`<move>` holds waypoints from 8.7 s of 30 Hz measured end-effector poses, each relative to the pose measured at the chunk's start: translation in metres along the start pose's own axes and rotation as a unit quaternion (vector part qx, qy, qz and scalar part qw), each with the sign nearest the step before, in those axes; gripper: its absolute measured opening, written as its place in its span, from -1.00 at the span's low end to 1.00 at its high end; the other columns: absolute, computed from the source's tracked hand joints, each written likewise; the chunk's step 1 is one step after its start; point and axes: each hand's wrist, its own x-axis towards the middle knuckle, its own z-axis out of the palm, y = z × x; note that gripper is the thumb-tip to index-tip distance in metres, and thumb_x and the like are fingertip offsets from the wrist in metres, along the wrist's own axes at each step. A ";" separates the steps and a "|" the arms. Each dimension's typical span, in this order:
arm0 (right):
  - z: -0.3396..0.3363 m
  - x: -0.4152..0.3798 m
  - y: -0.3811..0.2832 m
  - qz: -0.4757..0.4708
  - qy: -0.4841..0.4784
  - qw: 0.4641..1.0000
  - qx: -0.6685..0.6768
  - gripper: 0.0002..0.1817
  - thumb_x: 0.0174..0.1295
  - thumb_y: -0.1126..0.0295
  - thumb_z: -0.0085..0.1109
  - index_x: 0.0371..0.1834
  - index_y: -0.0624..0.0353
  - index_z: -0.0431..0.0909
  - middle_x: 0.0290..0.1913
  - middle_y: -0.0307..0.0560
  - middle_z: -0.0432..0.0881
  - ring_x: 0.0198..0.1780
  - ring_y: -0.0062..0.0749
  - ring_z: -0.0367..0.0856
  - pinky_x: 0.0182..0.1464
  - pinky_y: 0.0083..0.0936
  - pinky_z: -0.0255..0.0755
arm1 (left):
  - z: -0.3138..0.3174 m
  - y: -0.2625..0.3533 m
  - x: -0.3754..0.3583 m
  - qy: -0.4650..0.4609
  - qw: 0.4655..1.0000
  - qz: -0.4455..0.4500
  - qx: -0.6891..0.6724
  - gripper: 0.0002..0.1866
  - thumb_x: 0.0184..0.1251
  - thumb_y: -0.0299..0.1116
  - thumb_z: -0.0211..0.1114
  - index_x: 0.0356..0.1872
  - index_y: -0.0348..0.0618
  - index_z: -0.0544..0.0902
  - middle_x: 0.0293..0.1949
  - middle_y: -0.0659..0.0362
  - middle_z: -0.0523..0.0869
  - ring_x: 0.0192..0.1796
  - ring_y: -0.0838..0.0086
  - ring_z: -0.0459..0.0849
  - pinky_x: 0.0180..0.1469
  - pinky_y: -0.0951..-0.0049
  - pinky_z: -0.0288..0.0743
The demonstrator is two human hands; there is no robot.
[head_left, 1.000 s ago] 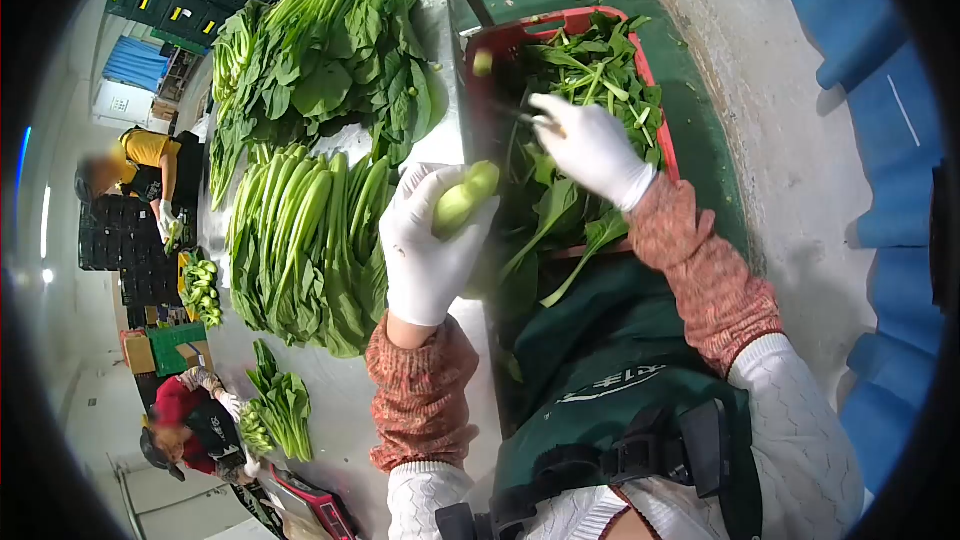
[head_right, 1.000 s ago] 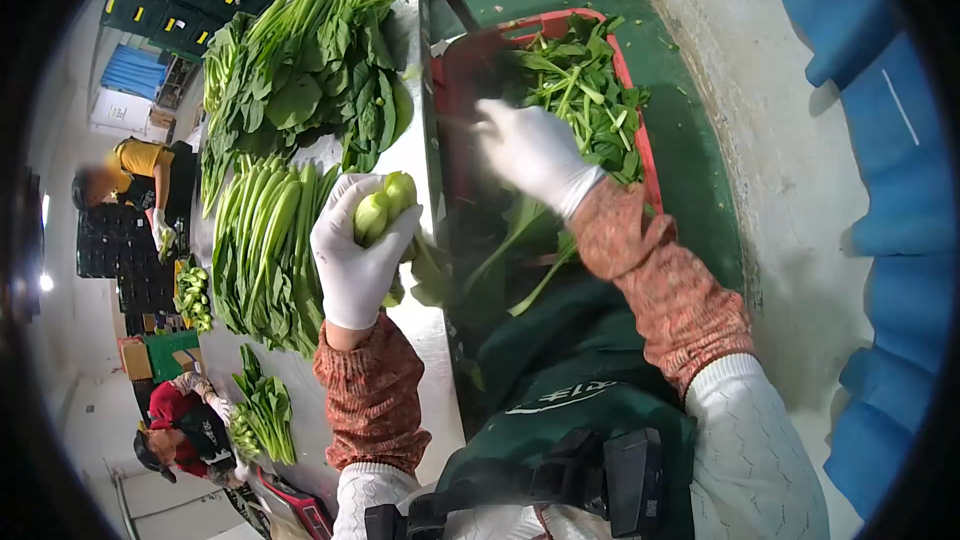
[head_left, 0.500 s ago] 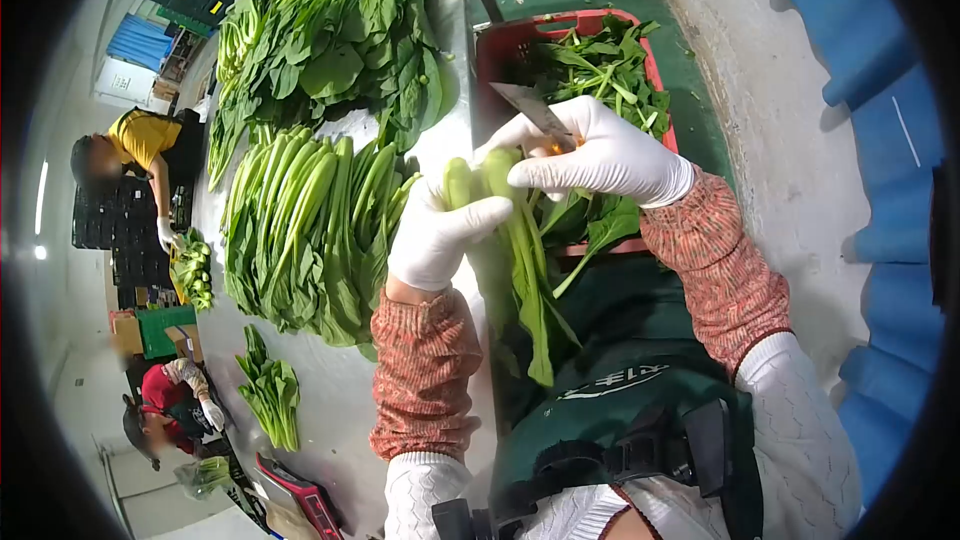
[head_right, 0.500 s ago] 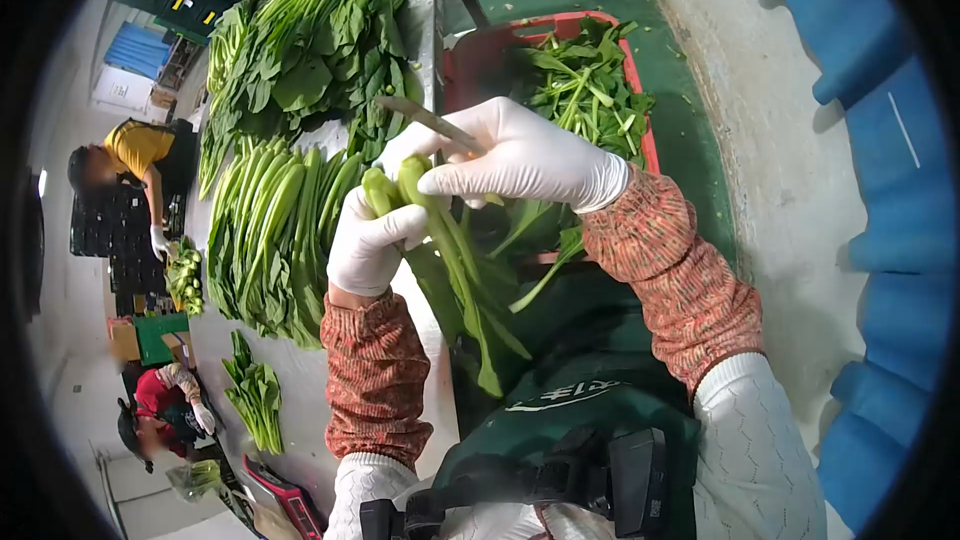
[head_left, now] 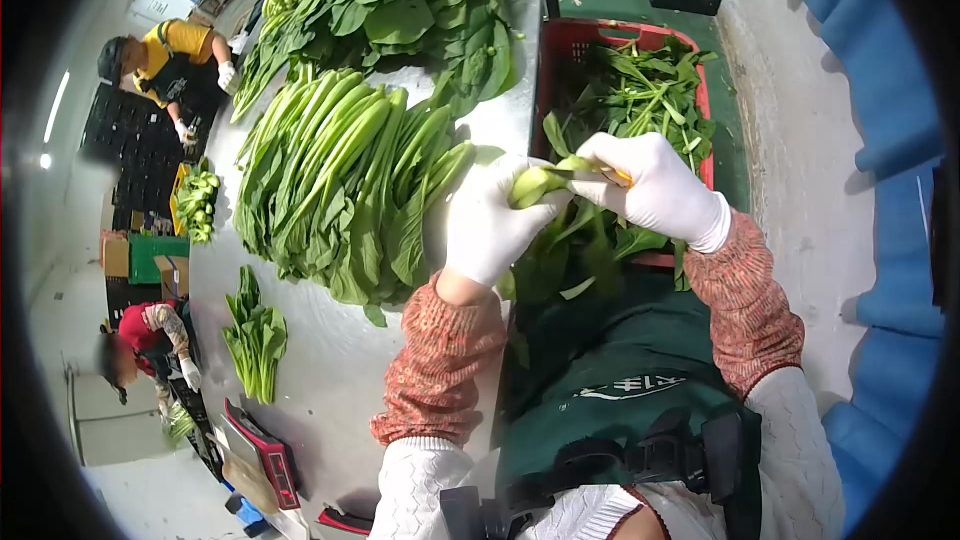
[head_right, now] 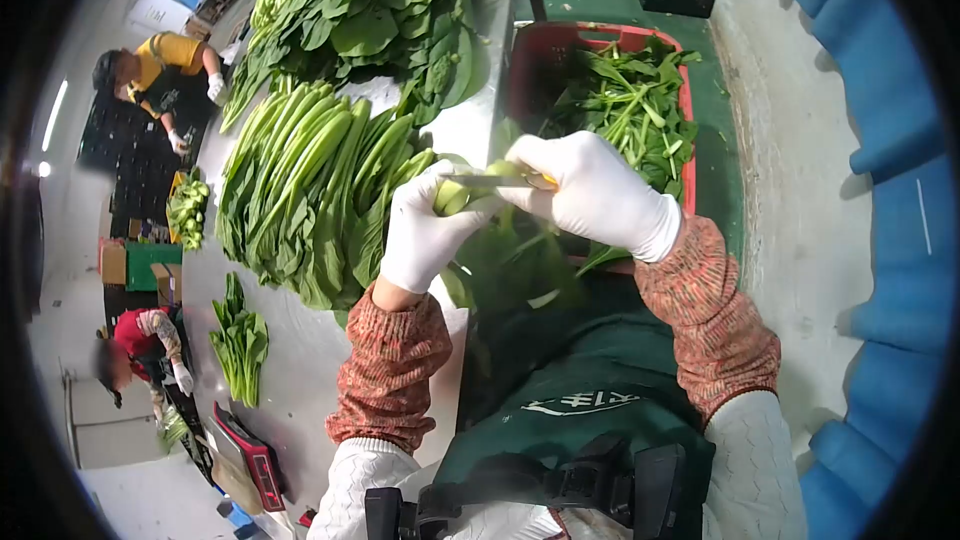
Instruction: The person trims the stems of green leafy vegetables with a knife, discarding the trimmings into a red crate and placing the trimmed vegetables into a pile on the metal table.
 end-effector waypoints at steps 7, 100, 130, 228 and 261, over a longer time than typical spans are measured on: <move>-0.028 0.020 0.075 0.097 0.063 0.970 -0.214 -0.67 0.17 0.26 0.36 -0.05 0.14 0.61 -0.29 0.06 0.70 -0.32 -0.12 0.71 -0.27 -0.37 0.53 | -0.087 0.004 -0.072 0.029 0.966 0.009 -0.255 -0.83 0.19 -0.37 0.42 -0.36 -0.25 0.64 -0.41 0.19 0.64 -0.39 0.38 0.60 -0.24 0.39 0.52; 0.112 0.168 0.000 0.008 -0.097 0.975 0.200 -0.72 0.26 0.25 0.37 -0.17 0.26 0.67 -0.25 -0.12 0.72 -0.19 -0.57 0.61 -0.04 -0.53 0.50 | -0.133 -0.012 -0.157 0.237 0.959 -0.064 -0.139 -0.78 0.03 -0.53 0.41 -0.30 -0.29 0.56 -0.36 0.13 0.57 -0.38 0.43 0.53 -0.29 0.45 0.42; 0.008 0.007 -0.033 -0.139 0.188 0.963 -0.137 -0.49 0.06 0.53 0.37 0.15 0.16 0.54 -0.37 -0.14 0.65 -0.41 -0.17 0.68 -0.39 -0.40 0.52 | -0.042 0.069 -0.029 0.124 0.984 0.117 0.055 -0.63 -0.05 -0.64 0.49 -0.13 -0.37 0.66 -0.15 0.17 0.67 -0.16 0.54 0.63 -0.05 0.54 0.52; 0.090 0.014 0.091 0.270 -0.035 0.941 0.200 -0.75 0.43 0.35 0.10 -0.01 0.26 0.66 -0.46 -0.29 0.69 -0.62 -0.80 0.35 -0.57 -0.72 0.23 | -0.275 -0.107 -0.003 0.376 0.890 -0.014 0.258 -0.27 0.36 -0.12 0.36 0.37 -0.43 0.34 0.34 -0.24 0.44 0.42 0.07 0.38 0.45 0.22 0.20; 0.184 0.113 0.016 0.337 -0.008 0.732 0.592 -0.60 0.30 0.08 0.35 -0.04 0.03 0.40 -0.21 -0.23 0.41 -0.64 -0.71 0.28 -0.60 -0.61 0.25 | -0.213 -0.078 0.039 0.190 0.865 -0.038 0.463 -0.41 0.08 0.19 0.47 -0.22 -0.20 0.63 -0.36 -0.03 0.73 -0.35 0.16 0.72 -0.22 0.22 0.57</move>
